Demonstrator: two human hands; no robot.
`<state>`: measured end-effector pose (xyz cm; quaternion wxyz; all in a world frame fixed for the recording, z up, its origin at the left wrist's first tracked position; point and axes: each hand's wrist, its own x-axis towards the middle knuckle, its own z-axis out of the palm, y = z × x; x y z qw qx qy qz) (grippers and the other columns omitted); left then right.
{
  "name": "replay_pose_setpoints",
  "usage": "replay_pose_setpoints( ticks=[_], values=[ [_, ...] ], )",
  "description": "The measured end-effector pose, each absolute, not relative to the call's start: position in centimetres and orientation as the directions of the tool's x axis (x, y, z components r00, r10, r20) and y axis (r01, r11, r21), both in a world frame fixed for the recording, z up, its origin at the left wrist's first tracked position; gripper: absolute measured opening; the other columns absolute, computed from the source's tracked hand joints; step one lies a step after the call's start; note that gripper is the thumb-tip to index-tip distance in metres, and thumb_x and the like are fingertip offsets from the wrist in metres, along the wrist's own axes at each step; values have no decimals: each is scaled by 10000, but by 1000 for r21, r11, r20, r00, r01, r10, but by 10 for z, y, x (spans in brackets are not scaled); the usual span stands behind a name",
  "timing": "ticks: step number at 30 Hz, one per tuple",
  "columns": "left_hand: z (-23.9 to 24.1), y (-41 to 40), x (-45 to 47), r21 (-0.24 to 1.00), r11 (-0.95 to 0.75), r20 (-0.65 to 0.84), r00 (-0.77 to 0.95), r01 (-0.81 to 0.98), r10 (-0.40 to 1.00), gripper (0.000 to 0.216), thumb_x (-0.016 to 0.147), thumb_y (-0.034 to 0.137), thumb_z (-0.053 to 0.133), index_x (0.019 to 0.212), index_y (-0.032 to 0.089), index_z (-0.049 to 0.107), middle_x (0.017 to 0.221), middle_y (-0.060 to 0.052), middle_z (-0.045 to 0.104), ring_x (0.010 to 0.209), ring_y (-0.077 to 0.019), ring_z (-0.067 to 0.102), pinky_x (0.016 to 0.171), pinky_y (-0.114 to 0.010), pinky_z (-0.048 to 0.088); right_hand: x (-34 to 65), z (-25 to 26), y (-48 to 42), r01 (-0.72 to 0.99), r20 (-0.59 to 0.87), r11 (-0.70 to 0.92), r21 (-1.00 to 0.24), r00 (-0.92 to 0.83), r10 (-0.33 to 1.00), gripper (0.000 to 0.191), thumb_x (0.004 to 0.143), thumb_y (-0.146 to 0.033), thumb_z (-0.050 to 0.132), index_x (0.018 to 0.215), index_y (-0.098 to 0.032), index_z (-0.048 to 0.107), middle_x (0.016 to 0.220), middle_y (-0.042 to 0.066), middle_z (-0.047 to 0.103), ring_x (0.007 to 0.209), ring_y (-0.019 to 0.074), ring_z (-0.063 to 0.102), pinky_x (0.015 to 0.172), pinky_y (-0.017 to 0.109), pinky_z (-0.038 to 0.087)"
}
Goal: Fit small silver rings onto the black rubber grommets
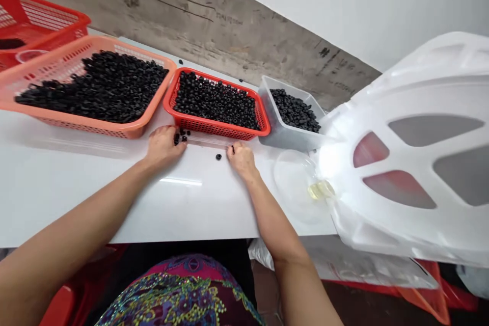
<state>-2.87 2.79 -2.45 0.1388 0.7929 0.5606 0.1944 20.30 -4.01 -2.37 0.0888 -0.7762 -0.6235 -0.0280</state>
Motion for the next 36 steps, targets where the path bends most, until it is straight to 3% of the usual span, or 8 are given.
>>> replay_pose_setpoints(
  ticks=[5, 9, 12, 16, 20, 26, 36],
  values=[
    [-24, 26, -29, 426, -314, 146, 278, 848, 949, 396, 747, 370, 534, 1070, 149, 593, 1067, -146, 638, 1064, -331, 558, 938, -452, 439, 208, -34, -36, 975, 170, -198, -103, 214, 962, 374, 934, -306, 357, 1028, -132, 675, 1120, 146, 597, 1035, 255, 551, 889, 336, 431],
    [-26, 28, -28, 429, -317, 153, 278, 846, 948, 409, 747, 370, 540, 1089, 151, 592, 1072, -141, 639, 1060, -323, 561, 939, -446, 441, 215, -39, -32, 968, 221, -139, -208, 185, 958, 352, 882, -271, 427, 1074, -120, 680, 1102, 138, 619, 1087, 256, 522, 1027, 333, 347],
    [-29, 31, -25, 443, -331, 171, 285, 833, 943, 389, 759, 354, 532, 1087, 156, 596, 1057, -128, 645, 1039, -302, 569, 931, -420, 445, 220, -40, -27, 951, 256, -119, -284, 195, 947, 352, 835, -237, 470, 1087, -108, 679, 1108, 144, 639, 1073, 257, 548, 1017, 348, 376],
    [-28, 31, -21, 465, -316, 205, 247, 827, 947, 321, 761, 295, 530, 1037, 154, 613, 1036, -125, 648, 1016, -282, 575, 928, -402, 447, 225, -39, -26, 924, 338, 21, -381, 118, 934, 369, 834, -254, 436, 1032, -69, 687, 1081, 181, 658, 1036, 258, 591, 989, 382, 427],
    [-25, 34, -21, 519, -338, 217, 262, 785, 940, 338, 744, 287, 559, 1042, 140, 619, 1085, -131, 638, 1044, -274, 568, 967, -397, 431, 239, -50, -18, 852, 538, 206, -482, 103, 836, 372, 817, -390, 480, 917, -108, 703, 986, 163, 689, 932, 264, 635, 935, 433, 480],
    [-23, 36, -25, 556, -323, 219, 240, 766, 946, 398, 762, 339, 558, 1098, 129, 598, 1159, -145, 597, 1125, -297, 526, 1019, -436, 393, 245, -54, -6, 778, 504, 214, -591, 150, 851, 413, 778, -512, 503, 794, -144, 689, 909, 151, 702, 890, 276, 648, 924, 444, 489],
    [-18, 34, -26, 598, -312, 229, 216, 738, 949, 355, 786, 382, 560, 1043, 141, 605, 1122, -132, 604, 1103, -288, 538, 1002, -436, 411, 241, -48, -6, 839, 558, 232, -493, 100, 824, 395, 761, -490, 494, 765, -139, 674, 905, 177, 704, 892, 313, 657, 934, 462, 484]
  ],
)
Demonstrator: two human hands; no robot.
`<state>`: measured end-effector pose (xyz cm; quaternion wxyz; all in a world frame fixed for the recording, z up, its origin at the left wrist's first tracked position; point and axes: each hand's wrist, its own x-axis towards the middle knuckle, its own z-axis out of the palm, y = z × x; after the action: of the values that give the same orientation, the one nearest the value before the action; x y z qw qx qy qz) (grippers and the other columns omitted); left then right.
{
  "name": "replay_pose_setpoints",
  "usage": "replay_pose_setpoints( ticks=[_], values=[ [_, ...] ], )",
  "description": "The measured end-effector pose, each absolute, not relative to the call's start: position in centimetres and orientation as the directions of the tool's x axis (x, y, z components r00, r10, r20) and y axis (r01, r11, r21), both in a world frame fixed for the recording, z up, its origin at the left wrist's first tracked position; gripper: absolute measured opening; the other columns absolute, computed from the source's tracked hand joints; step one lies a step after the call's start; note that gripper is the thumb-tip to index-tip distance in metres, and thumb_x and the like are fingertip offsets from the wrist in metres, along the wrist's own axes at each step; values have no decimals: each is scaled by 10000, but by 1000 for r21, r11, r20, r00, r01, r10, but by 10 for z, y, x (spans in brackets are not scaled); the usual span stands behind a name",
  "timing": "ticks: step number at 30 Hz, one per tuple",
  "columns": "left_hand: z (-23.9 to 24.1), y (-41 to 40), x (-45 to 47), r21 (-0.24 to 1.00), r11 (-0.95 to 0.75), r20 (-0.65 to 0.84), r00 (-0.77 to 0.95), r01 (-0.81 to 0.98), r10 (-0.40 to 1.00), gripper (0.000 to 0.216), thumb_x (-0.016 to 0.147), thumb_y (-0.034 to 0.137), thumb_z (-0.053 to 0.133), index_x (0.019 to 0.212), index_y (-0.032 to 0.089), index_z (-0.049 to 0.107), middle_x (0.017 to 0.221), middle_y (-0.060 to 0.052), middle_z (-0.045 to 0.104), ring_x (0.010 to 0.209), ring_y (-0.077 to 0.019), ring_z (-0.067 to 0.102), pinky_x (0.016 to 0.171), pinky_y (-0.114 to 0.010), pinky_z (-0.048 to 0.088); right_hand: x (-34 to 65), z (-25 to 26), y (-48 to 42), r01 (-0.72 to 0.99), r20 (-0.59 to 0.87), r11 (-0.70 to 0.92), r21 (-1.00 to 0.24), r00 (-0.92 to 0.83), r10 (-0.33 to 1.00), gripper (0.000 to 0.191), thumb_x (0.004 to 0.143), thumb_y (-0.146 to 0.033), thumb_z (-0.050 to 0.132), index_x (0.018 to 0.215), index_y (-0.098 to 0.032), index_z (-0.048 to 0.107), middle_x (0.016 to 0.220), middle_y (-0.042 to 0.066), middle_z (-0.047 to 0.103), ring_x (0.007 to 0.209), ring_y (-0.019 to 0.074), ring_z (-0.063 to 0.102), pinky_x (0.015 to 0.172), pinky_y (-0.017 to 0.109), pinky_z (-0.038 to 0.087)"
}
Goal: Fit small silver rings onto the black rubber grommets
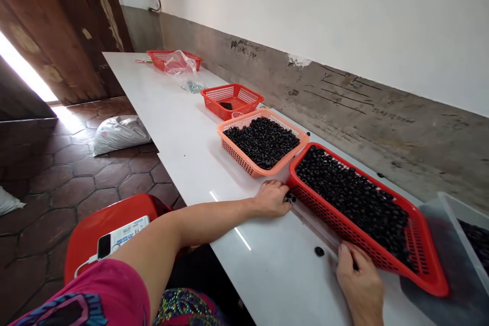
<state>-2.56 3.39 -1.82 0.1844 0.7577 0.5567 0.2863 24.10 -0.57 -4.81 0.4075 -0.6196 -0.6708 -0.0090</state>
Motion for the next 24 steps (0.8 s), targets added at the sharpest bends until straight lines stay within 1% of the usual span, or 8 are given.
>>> replay_pose_setpoints(
  ticks=[5, 10, 13, 15, 17, 21, 22, 24],
  values=[
    [-16, 32, -28, 642, -305, 260, 175, 704, 950, 292, 803, 391, 553, 965, 152, 599, 1079, -122, 612, 1067, -274, 550, 972, -425, 431, 239, -45, -7, 847, 569, 216, -485, 119, 813, 387, 746, -483, 495, 759, -138, 672, 913, 184, 702, 911, 329, 657, 946, 469, 478],
    [-15, 32, -31, 706, -288, 272, 129, 647, 954, 250, 800, 399, 573, 863, 158, 585, 1016, -117, 627, 1016, -264, 559, 923, -403, 461, 238, -44, -9, 825, 515, 165, -540, 168, 841, 407, 723, -493, 496, 774, -133, 680, 946, 188, 703, 940, 342, 653, 956, 466, 468],
    [-13, 31, -32, 744, -259, 261, 89, 616, 961, 225, 795, 385, 589, 816, 161, 583, 968, -106, 635, 990, -249, 566, 903, -379, 472, 236, -43, -10, 801, 455, 109, -588, 216, 864, 424, 707, -497, 497, 801, -130, 688, 953, 194, 706, 954, 355, 648, 950, 470, 468],
    [-12, 30, -33, 761, -234, 245, 67, 605, 967, 221, 790, 380, 601, 805, 160, 591, 959, -104, 638, 985, -243, 571, 905, -371, 474, 234, -40, -12, 786, 439, 107, -609, 222, 871, 410, 703, -485, 505, 810, -136, 692, 956, 188, 710, 951, 350, 649, 942, 461, 473],
    [-10, 30, -34, 773, -202, 216, 50, 601, 975, 234, 790, 375, 605, 843, 147, 610, 979, -111, 641, 986, -240, 580, 901, -363, 480, 229, -37, -15, 773, 447, 119, -623, 227, 865, 391, 704, -467, 509, 818, -143, 696, 956, 176, 715, 942, 339, 652, 925, 446, 481],
    [-7, 29, -37, 788, -148, 161, 32, 597, 986, 362, 816, 365, 579, 1064, 103, 597, 1082, -132, 630, 1027, -238, 585, 906, -348, 484, 223, -32, -22, 739, 404, 85, -669, 265, 876, 418, 722, -432, 506, 906, -122, 717, 915, 150, 726, 866, 303, 663, 853, 405, 507],
    [-5, 28, -38, 786, -153, 156, 47, 599, 987, 380, 808, 361, 592, 1086, 102, 593, 1103, -133, 627, 1043, -240, 583, 917, -349, 481, 222, -32, -23, 726, 391, 77, -683, 275, 878, 433, 730, -427, 503, 935, -114, 721, 911, 145, 728, 856, 293, 664, 844, 395, 508],
    [-1, 22, -44, 780, -168, 147, 85, 602, 985, 372, 798, 356, 607, 1066, 99, 607, 1059, -128, 648, 1014, -248, 601, 906, -365, 491, 225, -34, -23, 702, 384, 73, -709, 297, 874, 455, 746, -421, 495, 973, -101, 725, 920, 141, 730, 868, 281, 664, 853, 382, 504]
  ],
)
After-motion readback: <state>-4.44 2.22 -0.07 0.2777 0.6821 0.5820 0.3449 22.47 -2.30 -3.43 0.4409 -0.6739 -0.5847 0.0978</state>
